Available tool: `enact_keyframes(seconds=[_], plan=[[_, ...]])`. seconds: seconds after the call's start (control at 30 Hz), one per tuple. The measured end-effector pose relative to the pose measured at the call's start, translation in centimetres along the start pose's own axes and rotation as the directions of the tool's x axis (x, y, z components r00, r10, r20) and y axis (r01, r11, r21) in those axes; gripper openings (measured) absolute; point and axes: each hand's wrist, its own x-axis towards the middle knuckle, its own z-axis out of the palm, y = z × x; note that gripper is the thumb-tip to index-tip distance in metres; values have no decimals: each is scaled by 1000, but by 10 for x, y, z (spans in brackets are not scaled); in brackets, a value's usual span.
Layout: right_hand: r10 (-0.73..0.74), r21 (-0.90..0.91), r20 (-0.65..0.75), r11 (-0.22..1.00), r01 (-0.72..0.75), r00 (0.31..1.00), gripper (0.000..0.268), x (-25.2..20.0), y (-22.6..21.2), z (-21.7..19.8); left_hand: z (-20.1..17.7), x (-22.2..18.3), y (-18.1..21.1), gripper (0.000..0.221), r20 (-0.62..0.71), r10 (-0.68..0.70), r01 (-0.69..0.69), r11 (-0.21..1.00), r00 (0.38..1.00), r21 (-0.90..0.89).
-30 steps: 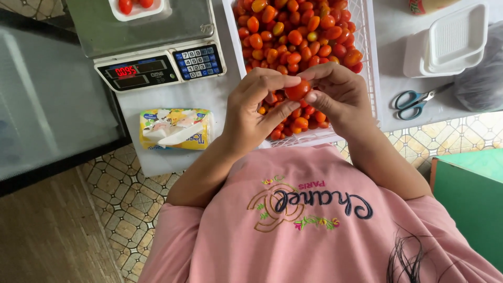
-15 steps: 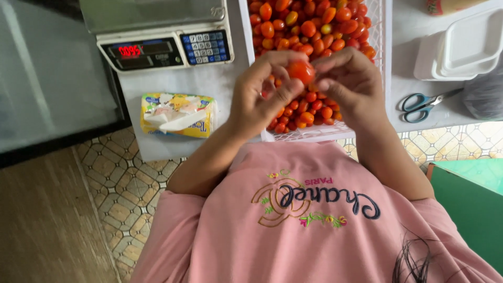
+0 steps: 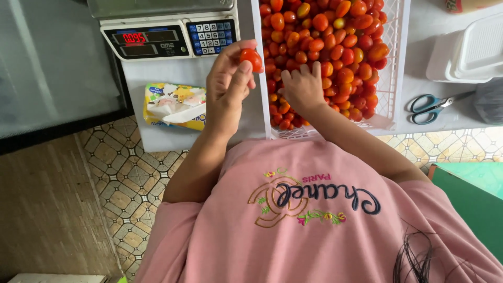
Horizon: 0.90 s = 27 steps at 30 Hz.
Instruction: Sorting and weighing cherry tomatoes from a large crate into smaller containers for packaging.
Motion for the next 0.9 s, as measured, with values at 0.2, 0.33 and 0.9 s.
enact_keyframes(seconds=[0.2, 0.33, 0.9], plan=[[61, 368, 76, 926, -85, 995, 7, 20, 27, -31, -5, 0, 0, 35, -71, -68, 69, 998, 995, 9], [142, 900, 420, 62, -431, 897, 24, 43, 64, -100, -5, 0, -6, 33, -71, -100, 102, 995, 993, 24], [314, 904, 415, -40, -425, 854, 12, 50, 83, -113, 0, 1, -9, 29, -10, -36, 36, 999, 999, 31]])
